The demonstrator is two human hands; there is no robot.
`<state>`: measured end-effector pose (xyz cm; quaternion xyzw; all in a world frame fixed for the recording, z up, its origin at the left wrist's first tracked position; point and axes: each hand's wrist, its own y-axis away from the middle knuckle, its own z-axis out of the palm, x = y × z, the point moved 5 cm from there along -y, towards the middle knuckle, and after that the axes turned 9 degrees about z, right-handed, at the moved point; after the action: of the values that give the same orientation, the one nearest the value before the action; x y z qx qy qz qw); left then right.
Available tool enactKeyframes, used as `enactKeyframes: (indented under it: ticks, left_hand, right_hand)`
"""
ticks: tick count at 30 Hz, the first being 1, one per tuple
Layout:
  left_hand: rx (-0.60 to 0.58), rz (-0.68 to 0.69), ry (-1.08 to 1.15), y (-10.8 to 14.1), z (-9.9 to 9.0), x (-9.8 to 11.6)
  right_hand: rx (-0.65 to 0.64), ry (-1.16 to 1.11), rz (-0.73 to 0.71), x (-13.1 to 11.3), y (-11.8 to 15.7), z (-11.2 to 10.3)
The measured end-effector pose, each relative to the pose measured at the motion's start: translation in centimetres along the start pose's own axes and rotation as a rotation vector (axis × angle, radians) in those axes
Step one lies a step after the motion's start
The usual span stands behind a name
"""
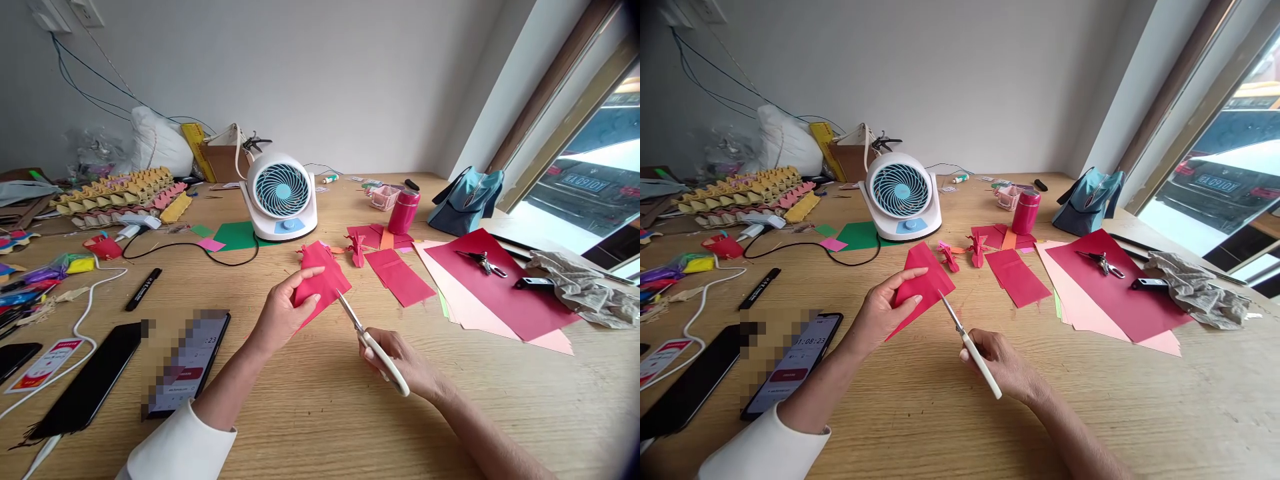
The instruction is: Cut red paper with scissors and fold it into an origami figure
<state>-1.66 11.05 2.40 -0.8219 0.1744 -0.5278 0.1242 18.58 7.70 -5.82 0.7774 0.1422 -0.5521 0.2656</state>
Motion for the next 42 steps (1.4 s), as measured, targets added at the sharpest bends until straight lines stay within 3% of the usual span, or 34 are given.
enactKeyframes:
  ticks: [6,26,42]
  left_hand:
    - [-0.047,0.012,-0.01,0.15,0.57,-0.1]
    - [-0.012,0.094,-0.056,0.18,0.51,0.45]
    - [-0.044,0.053,-0.079,0.08,0.43,-0.01]
  right_hand:
    - [-0.034,-0.063,0.048,0.04,0.14,0.33]
    - [-0.035,-0.116,0.083,0.01,0.22,0.29]
    - [-0.048,-0.142,0.094,-0.24,0.42,0.51]
